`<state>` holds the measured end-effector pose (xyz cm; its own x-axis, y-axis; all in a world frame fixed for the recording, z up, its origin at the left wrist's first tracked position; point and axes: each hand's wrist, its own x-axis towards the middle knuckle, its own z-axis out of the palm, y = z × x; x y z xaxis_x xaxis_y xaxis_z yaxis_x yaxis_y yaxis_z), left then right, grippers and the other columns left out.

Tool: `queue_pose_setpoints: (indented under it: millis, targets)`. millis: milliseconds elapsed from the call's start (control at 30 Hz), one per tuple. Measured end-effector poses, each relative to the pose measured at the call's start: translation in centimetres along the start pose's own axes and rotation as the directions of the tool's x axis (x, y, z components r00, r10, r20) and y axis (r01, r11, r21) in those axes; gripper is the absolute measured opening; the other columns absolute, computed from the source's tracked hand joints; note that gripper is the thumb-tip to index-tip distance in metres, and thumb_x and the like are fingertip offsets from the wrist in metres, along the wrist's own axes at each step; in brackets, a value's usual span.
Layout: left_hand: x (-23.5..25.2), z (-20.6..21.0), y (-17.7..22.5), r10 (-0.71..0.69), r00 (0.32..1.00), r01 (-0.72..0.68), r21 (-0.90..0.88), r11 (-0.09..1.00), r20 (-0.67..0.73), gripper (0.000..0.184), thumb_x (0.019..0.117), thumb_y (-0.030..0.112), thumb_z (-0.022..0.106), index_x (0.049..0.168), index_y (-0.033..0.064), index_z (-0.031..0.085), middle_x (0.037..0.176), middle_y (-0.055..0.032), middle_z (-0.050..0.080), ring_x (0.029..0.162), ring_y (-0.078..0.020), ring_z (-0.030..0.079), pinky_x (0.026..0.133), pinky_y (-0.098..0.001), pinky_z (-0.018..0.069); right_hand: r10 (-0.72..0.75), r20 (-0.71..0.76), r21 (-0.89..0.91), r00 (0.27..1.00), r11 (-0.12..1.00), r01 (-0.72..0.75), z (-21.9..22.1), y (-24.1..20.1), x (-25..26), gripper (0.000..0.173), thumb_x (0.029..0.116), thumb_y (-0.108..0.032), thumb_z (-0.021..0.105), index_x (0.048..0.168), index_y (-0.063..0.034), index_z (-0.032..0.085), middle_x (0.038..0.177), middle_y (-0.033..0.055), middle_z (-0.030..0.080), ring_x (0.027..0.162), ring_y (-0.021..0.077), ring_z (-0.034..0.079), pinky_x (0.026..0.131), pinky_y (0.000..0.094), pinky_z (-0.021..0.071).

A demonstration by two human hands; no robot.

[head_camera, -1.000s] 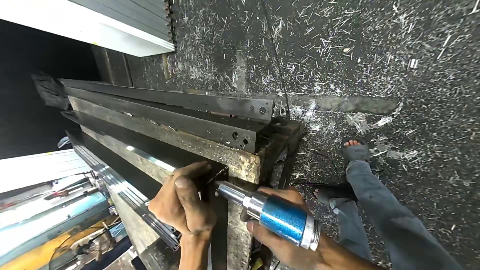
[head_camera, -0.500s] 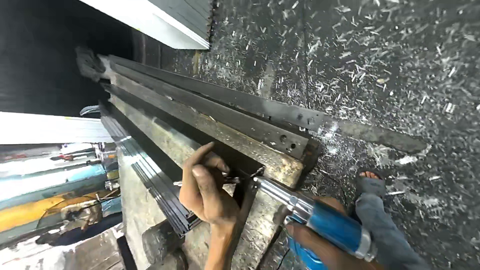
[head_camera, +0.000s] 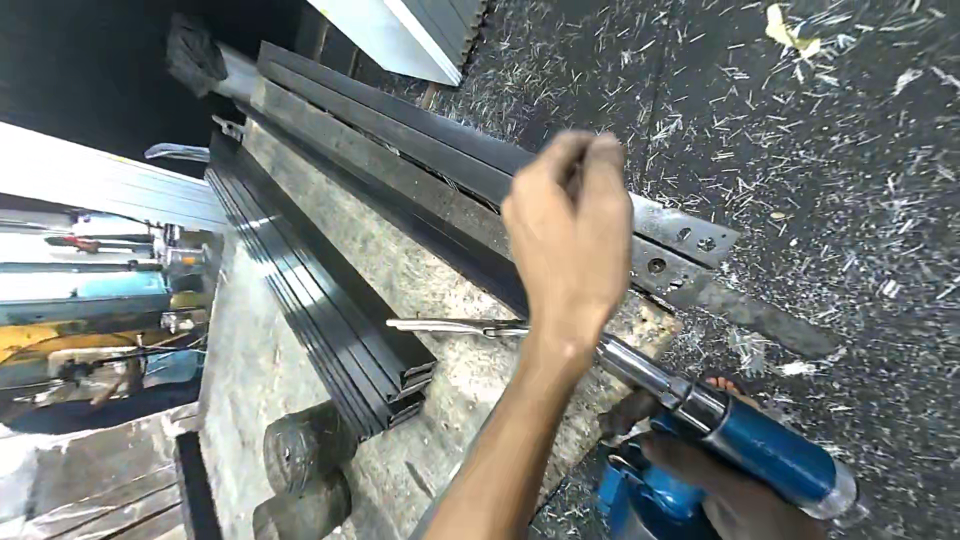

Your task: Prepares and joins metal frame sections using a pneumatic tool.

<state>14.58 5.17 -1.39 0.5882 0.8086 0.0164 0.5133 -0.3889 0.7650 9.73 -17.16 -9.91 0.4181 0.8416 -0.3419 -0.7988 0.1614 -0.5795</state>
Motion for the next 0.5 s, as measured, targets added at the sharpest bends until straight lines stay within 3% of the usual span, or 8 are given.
queue_pose_setpoints:
  millis: [33,133,200,267,333,367,500]
  targets:
    - [-0.7,0.7,-0.5,0.007,0.999,-0.010,0.070,0.998,0.043,0.029,0.1020,0.024,0.052,0.091,0.0114,0.076,0.060,0.0031,0.056,0.050,-0.0109,0.050,0.047,-0.0348,0.0415,0.004,0.016,-0.008,1.000,1.000,-0.004,0.1,-0.2,0.0,0.020,0.0896,-0.002,0.071,0.107,-0.0122,0.074,0.103,-0.0039,0.077,0.097,0.0070,0.071,0.092,0.0287,0.0585]
    - [-1.4,0.7,-1.1,0.058,0.998,-0.059,-0.028,0.998,-0.022,0.032,0.1031,0.020,0.052,0.083,0.0098,0.074,0.053,0.0057,0.048,0.043,-0.0066,0.038,0.043,-0.0280,0.0329,-0.021,0.047,-0.003,0.999,1.000,0.021,-0.8,0.7,-0.1,0.019,0.0919,-0.003,0.071,0.109,-0.0094,0.075,0.105,0.0001,0.076,0.098,0.0106,0.072,0.093,0.0325,0.0589]
    - [-2.0,-0.6,-0.7,0.045,0.999,-0.046,-0.071,0.996,-0.017,0.033,0.1087,0.023,0.048,0.092,0.0077,0.071,0.053,0.0040,0.042,0.039,-0.0050,0.031,0.037,-0.0203,0.0270,-0.033,0.019,-0.020,0.999,0.999,0.034,-0.6,0.9,0.0,0.018,0.0890,-0.004,0.074,0.107,-0.0075,0.075,0.101,0.0018,0.077,0.094,0.0118,0.072,0.090,0.0332,0.0601]
    - [-1.0,-2.0,-0.8,0.161,0.985,-0.169,0.153,0.974,0.062,0.033,0.1073,0.024,0.047,0.092,0.0104,0.073,0.056,0.0047,0.048,0.043,-0.0072,0.039,0.042,-0.0259,0.0327,-0.076,0.024,-0.087,0.997,0.993,0.078,-0.6,0.7,0.5,0.018,0.0877,-0.008,0.076,0.105,-0.0079,0.073,0.098,0.0018,0.077,0.090,0.0105,0.072,0.087,0.0317,0.0610]
    - [0.9,-3.2,-1.6,0.194,0.949,-0.301,0.529,0.793,0.249,0.036,0.1040,0.033,0.045,0.087,0.0168,0.072,0.061,0.0023,0.058,0.054,-0.0161,0.057,0.050,-0.0430,0.0437,-0.104,0.039,-0.115,0.994,0.988,0.108,-0.5,0.5,0.4,0.020,0.0895,-0.013,0.074,0.108,-0.0068,0.072,0.099,0.0050,0.076,0.090,0.0130,0.073,0.084,0.0333,0.0615]
    - [1.7,-3.4,-2.3,0.160,0.937,-0.327,0.616,0.716,0.311,0.038,0.1032,0.037,0.045,0.085,0.0168,0.071,0.064,-0.0005,0.060,0.060,-0.0207,0.062,0.053,-0.0494,0.0451,-0.110,0.046,-0.124,0.993,0.986,0.114,-0.6,0.6,0.5,0.021,0.0897,-0.015,0.074,0.108,-0.0061,0.072,0.098,0.0064,0.076,0.089,0.0142,0.073,0.083,0.0341,0.0618]
    - [2.4,-2.3,-4.3,0.046,0.962,-0.225,0.681,0.697,0.270,0.038,0.1039,0.034,0.043,0.081,0.0147,0.067,0.067,-0.0034,0.061,0.066,-0.0233,0.064,0.056,-0.0510,0.0475,-0.135,0.053,-0.117,0.989,0.983,0.141,-0.6,1.2,0.7,0.022,0.0907,-0.018,0.073,0.109,-0.0051,0.071,0.097,0.0078,0.076,0.089,0.0160,0.073,0.081,0.0351,0.0620]
